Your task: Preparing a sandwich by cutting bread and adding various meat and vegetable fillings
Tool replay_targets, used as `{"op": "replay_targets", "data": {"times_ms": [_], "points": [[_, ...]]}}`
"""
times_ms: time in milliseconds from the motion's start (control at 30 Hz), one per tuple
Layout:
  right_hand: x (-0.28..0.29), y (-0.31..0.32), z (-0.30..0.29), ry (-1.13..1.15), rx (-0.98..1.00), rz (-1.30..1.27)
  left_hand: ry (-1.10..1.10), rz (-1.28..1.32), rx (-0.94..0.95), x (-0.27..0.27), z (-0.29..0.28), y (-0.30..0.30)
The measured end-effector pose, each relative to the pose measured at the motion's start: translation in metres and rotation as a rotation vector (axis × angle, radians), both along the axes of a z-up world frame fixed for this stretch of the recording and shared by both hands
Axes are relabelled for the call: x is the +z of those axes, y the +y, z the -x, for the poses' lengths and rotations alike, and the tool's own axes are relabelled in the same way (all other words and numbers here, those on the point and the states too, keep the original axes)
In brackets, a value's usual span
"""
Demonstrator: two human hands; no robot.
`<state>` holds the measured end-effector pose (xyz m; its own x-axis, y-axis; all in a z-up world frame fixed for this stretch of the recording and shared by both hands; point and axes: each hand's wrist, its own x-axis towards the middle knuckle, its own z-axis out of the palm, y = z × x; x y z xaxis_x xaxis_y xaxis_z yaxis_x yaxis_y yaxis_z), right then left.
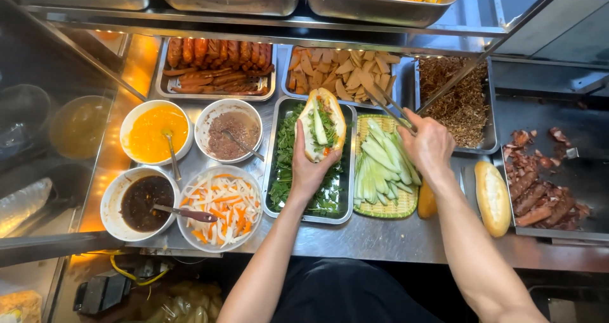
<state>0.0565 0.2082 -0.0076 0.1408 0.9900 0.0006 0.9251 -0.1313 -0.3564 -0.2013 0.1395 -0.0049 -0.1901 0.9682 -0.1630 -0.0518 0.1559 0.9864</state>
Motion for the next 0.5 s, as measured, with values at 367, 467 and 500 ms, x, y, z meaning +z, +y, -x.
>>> {"op": "replay_targets", "data": {"times_ms": [367, 467, 500], "points": [[0.032, -0.019, -0.007, 0.352, -0.053, -0.047, -0.013, -0.032, 0.018, -0.004, -0.004, 0.005], [0.063, -0.044, 0.029, 0.851, -0.066, 0.008, -0.017, -0.058, 0.026, -0.007, -0.004, 0.006], [0.067, -0.047, 0.04, 0.826, -0.036, 0.022, -0.01, -0.055, 0.027, -0.005, -0.005, 0.006]]}}
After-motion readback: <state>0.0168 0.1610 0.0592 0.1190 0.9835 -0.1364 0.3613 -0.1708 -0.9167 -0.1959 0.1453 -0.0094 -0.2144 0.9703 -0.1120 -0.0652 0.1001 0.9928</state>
